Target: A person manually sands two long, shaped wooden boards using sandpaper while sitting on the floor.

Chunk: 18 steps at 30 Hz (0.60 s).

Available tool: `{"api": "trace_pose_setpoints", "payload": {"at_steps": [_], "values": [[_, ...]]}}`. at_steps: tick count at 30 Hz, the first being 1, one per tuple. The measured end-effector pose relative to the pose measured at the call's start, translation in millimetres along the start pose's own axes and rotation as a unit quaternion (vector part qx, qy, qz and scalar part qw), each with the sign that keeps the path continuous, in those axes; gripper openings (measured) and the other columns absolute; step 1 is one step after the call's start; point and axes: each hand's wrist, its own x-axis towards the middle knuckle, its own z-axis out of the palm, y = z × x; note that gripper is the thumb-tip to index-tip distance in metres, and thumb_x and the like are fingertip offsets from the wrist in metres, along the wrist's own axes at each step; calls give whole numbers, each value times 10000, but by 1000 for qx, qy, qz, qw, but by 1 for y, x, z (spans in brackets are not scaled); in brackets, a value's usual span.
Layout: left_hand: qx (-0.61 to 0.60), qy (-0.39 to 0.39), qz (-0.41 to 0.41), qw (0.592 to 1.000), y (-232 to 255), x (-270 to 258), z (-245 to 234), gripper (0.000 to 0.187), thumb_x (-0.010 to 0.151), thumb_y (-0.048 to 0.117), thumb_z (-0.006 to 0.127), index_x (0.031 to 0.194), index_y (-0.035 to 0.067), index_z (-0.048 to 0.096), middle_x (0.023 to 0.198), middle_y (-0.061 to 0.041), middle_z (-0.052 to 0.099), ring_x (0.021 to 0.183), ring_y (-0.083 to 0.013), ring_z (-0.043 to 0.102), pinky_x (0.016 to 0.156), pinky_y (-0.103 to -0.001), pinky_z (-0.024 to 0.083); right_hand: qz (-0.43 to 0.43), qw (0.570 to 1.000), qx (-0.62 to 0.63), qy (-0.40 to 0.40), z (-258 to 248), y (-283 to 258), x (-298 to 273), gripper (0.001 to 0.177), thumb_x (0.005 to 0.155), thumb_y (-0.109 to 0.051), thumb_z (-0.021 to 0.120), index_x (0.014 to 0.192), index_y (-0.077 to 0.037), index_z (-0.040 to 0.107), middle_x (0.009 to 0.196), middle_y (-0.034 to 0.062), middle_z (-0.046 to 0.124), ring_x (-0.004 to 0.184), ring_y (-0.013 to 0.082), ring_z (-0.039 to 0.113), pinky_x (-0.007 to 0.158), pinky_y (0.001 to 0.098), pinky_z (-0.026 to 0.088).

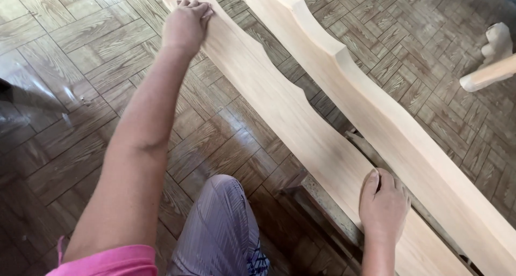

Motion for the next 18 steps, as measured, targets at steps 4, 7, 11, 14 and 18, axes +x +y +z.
{"api": "trace_pose_setpoints", "payload": {"at_steps": [4,7,11,14,18], "values": [[32,-80,-68,994,61,-18,64,517,1056,35,250,1557,56,377,1520,-458,259,1310,-423,552,903,-467,585,2,1000,-13,-19,-2,-2,2,528,1097,-364,318,1325,-52,679,1315,219,674,1253,430,563,1084,575,374],[-314,83,272,906,160,-103,106,299,1015,66,468,1091,61,757,1129,-114,739,1075,-246,696,1002,-402,533,-38,999,-18,12,6,8,-1,485,1117,-329,354,1300,-34,693,1260,230,696,1204,433,584,1068,570,376],[-77,-113,462,876,267,-241,78,383,919,254,600,1272,103,603,1345,-114,600,1261,-282,570,1092,-406,467,-80,995,1,60,17,21,3,380,1111,-266,409,1202,-48,705,1179,187,722,1103,424,619,966,551,426],[-53,-66,514,854,273,-240,39,315,908,72,569,1202,185,576,1101,-61,639,992,-239,643,793,-437,444,-86,994,11,64,15,21,2,352,1105,-253,411,1207,-66,691,1161,187,719,1086,427,619,946,542,431],[-237,191,424,853,240,-186,-38,472,982,-202,680,1370,57,606,1373,-136,705,1309,-316,715,1213,-413,543,-113,989,22,93,11,15,0,368,1072,-186,426,1231,-24,716,1169,212,723,1061,457,626,932,569,453]]}}
